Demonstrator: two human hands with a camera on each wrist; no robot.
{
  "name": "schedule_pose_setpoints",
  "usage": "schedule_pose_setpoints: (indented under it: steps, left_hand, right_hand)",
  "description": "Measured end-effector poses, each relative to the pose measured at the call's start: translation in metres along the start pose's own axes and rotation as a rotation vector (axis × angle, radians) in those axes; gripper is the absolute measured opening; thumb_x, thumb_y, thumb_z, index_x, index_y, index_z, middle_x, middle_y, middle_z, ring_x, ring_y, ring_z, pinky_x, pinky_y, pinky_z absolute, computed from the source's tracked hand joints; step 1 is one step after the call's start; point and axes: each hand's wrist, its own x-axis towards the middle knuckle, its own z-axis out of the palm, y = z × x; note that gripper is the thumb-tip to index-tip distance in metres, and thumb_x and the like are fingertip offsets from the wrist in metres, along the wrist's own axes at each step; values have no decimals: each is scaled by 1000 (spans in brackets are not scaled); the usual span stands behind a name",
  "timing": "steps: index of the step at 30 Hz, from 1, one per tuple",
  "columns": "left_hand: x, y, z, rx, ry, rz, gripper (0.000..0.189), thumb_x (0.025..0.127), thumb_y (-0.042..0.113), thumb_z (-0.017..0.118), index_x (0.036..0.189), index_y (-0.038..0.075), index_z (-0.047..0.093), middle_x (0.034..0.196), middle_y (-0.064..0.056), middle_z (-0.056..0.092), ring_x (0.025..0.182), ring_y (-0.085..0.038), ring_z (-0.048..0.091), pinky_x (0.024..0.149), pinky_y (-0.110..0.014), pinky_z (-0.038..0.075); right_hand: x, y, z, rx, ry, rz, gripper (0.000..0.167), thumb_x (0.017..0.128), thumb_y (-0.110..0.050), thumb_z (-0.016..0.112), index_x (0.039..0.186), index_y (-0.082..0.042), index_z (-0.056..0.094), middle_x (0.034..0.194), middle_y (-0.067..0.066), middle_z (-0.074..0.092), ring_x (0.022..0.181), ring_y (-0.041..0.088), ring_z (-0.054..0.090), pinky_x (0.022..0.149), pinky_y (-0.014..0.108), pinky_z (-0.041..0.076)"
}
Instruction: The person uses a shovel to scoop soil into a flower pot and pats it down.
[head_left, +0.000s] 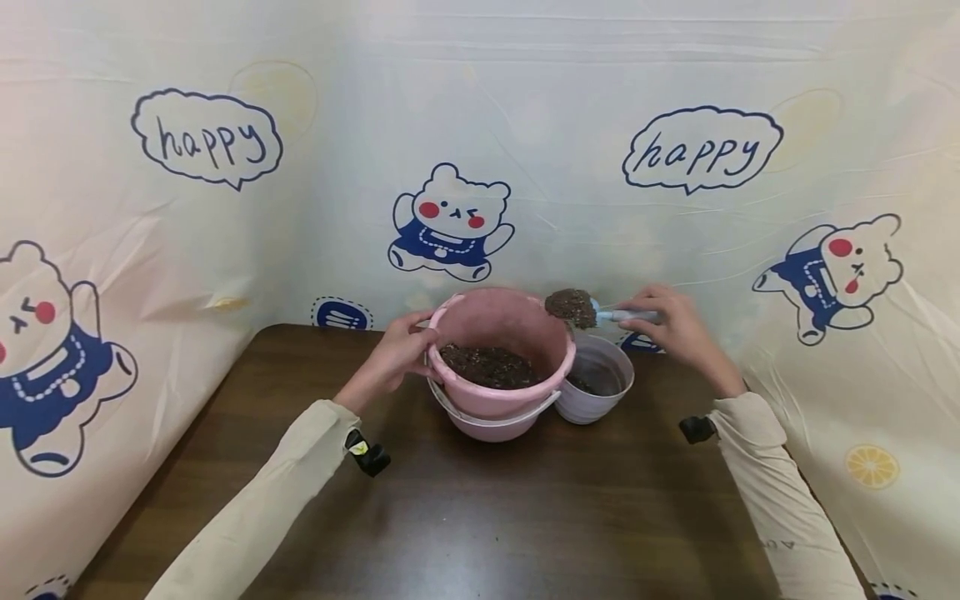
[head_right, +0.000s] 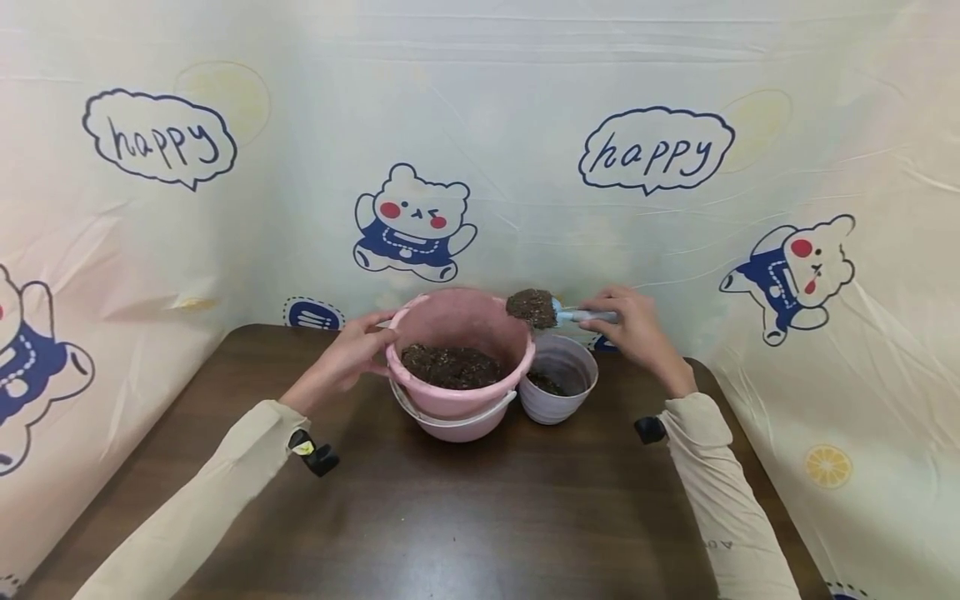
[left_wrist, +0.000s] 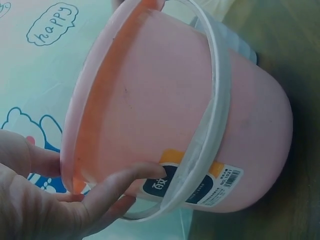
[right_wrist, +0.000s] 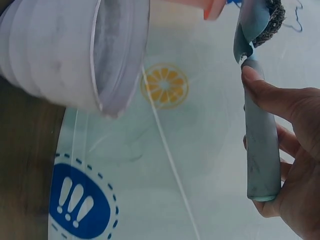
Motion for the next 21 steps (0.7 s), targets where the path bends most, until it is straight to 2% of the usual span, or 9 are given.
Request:
schedule_pose_setpoints:
  steps: [4, 8, 12, 18, 21]
  left_hand:
    - [0, 0, -1, -5, 26, 12, 60, 105, 3, 45, 163, 0, 30, 149, -32, 45, 114, -41, 61, 65, -36, 68]
    - [0, 1, -1, 22, 42, 19, 59, 103, 0, 45, 160, -3, 33, 146, -31, 47, 109, -39, 62, 63, -34, 67]
    - [1, 4, 0, 56, 44, 23, 59, 102, 0, 46, 160, -3, 35, 145, -30, 50, 109, -39, 63, 65, -34, 67]
    - [3, 3, 2, 64, 35, 28, 59, 103, 1, 47, 160, -3, 34, 146, -32, 50, 102, -36, 65, 66, -35, 68]
    - [3, 2, 1, 69, 25, 21, 59, 104, 3, 48, 161, -1, 32, 147, -32, 49, 103, -37, 66, 68, -36, 68]
  right_hand:
    - [-7, 6, -7, -35, -19, 6, 23, 83, -1, 84, 106, -1, 80, 98, 14, 75, 92, 34, 64, 79, 42, 46]
    - [-15, 12, -11, -64, -30, 17, 22, 82, -1, 85, 104, -2, 81, 97, 14, 76, 91, 34, 62, 77, 42, 45]
    - [-22, 20, -11, -91, -50, 25, 21, 82, -4, 86, 102, -3, 81, 93, 12, 75, 88, 30, 61, 73, 38, 42]
    - [-36, 29, -11, -96, -46, 20, 23, 79, -1, 86, 101, -3, 81, 93, 11, 74, 87, 31, 61, 72, 40, 43]
    - [-43, 30, -12, -128, -62, 50, 23, 78, -3, 88, 100, -3, 81, 93, 11, 72, 87, 32, 59, 71, 39, 41]
